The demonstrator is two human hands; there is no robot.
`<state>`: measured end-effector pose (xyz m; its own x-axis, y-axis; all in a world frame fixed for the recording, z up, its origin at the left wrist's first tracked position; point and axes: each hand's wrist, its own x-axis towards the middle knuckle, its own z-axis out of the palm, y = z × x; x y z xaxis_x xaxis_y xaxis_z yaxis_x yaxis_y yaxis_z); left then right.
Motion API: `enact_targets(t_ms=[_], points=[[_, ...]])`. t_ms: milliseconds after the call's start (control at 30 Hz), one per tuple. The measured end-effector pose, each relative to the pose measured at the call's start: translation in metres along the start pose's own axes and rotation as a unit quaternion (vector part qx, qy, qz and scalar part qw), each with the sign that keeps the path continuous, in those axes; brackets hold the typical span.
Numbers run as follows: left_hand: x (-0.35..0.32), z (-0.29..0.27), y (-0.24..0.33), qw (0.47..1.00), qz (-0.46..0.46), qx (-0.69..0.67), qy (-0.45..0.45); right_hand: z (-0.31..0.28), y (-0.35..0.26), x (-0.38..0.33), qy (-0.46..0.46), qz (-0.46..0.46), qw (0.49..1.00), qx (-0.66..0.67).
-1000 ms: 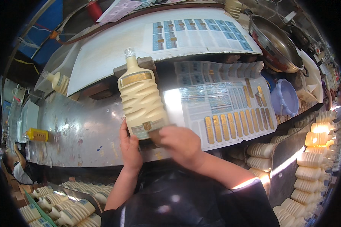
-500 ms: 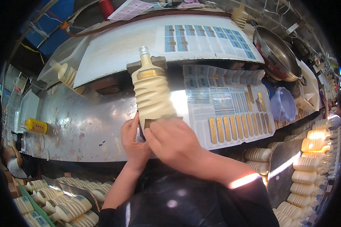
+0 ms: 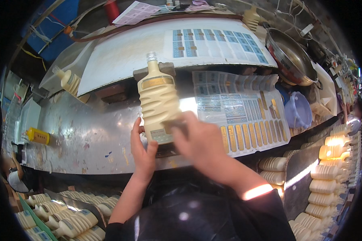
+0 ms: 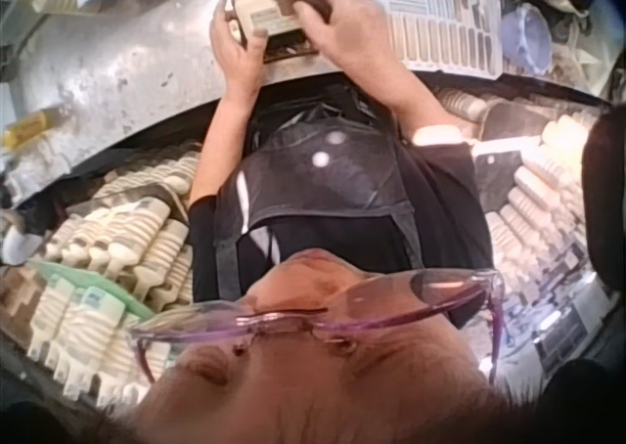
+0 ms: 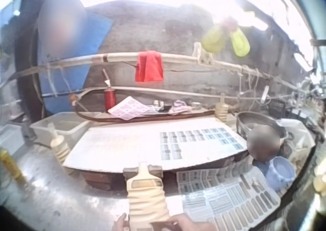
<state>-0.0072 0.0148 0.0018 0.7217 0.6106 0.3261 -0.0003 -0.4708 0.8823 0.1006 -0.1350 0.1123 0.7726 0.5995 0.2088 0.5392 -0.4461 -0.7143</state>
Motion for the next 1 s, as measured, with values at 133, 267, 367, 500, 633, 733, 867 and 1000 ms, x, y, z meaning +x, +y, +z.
enact_targets(t_ms=[133,267,367,500,633,733,867,1000], points=[[0.014,0.016,0.012,0.996,-0.09,0.0,0.008,0.023,0.011,-0.014,-0.038,0.005,0.999,-0.018],[0.011,0.021,0.0,0.996,-0.091,0.004,0.004,0.022,0.057,-0.014,-0.008,0.088,0.996,0.023],[0.008,0.022,-0.009,0.995,-0.09,-0.026,0.014,0.018,0.074,-0.017,-0.019,0.157,0.987,0.04],[0.006,0.023,-0.006,0.982,-0.099,-0.157,0.034,0.017,0.037,-0.026,0.035,0.077,0.988,0.128],[0.011,0.022,0.015,0.988,-0.15,-0.026,0.007,0.028,0.019,-0.02,-0.062,-0.022,0.997,0.037],[0.004,0.018,0.001,0.993,-0.112,0.028,-0.021,0.027,0.044,-0.021,0.008,0.0,1.0,0.002],[0.003,0.023,-0.002,0.993,-0.11,-0.037,0.007,0.032,0.086,-0.027,0.02,0.091,0.995,0.043],[0.002,0.025,-0.009,0.99,-0.117,-0.072,0.013,0.032,0.088,-0.021,0.042,0.073,0.995,0.059]])
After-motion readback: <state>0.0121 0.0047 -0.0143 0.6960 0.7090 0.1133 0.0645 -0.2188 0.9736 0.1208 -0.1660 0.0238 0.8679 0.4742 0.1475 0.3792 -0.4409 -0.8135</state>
